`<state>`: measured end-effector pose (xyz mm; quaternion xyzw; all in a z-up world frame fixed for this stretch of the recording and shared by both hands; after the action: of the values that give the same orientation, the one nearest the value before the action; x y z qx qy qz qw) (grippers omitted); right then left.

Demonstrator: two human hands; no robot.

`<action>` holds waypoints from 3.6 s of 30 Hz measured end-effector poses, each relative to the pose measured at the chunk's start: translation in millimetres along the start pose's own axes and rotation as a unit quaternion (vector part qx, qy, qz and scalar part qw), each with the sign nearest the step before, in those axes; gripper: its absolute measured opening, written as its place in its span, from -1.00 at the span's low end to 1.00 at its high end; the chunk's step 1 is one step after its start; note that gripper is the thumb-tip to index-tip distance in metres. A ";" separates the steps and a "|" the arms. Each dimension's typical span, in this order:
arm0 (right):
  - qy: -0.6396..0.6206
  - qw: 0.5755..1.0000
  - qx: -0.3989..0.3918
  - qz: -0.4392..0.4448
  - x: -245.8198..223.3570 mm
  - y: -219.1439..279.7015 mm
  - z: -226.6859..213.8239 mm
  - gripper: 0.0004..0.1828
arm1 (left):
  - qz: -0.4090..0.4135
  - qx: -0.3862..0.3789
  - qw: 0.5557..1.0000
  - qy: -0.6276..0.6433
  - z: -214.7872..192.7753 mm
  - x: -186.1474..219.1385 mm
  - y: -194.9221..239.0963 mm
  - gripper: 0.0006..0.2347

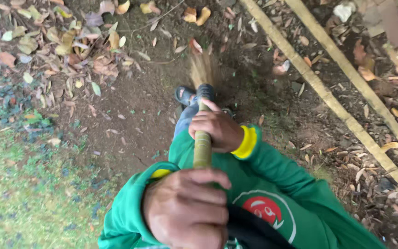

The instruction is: The person sweeps dry leaves and dirt across the ground using a broom.

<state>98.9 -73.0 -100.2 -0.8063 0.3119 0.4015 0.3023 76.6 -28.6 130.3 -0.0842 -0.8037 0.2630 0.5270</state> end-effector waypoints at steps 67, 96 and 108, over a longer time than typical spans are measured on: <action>0.059 0.947 -0.236 -0.210 244.4 -462.1 -49.8 -0.86 | -0.334 0.491 0.688 -0.417 -349.3 -244.3 67.2 -0.80; -0.033 0.908 -0.242 -0.340 244.9 -695.8 -77.5 -0.74 | -0.199 0.577 0.691 -0.388 -599.5 -182.4 178.5 -0.72; -0.028 0.851 -0.404 -0.333 318.6 -870.8 10.1 -0.88 | -0.287 0.652 0.530 -0.460 -722.7 -244.0 217.1 -0.74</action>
<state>897.5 393.8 -165.0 -0.9014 -0.1738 0.3895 0.0743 795.0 296.1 44.7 0.6503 -0.5211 0.5513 0.0405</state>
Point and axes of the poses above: each hand's wrist, its own y-axis away from the middle knuckle, its own z-axis out of the palm, x = y × z, the point moved 10 cm from there along -y, towards the middle knuckle, and after that the axes turned 4 degrees about -z, right-handed, at the moved point
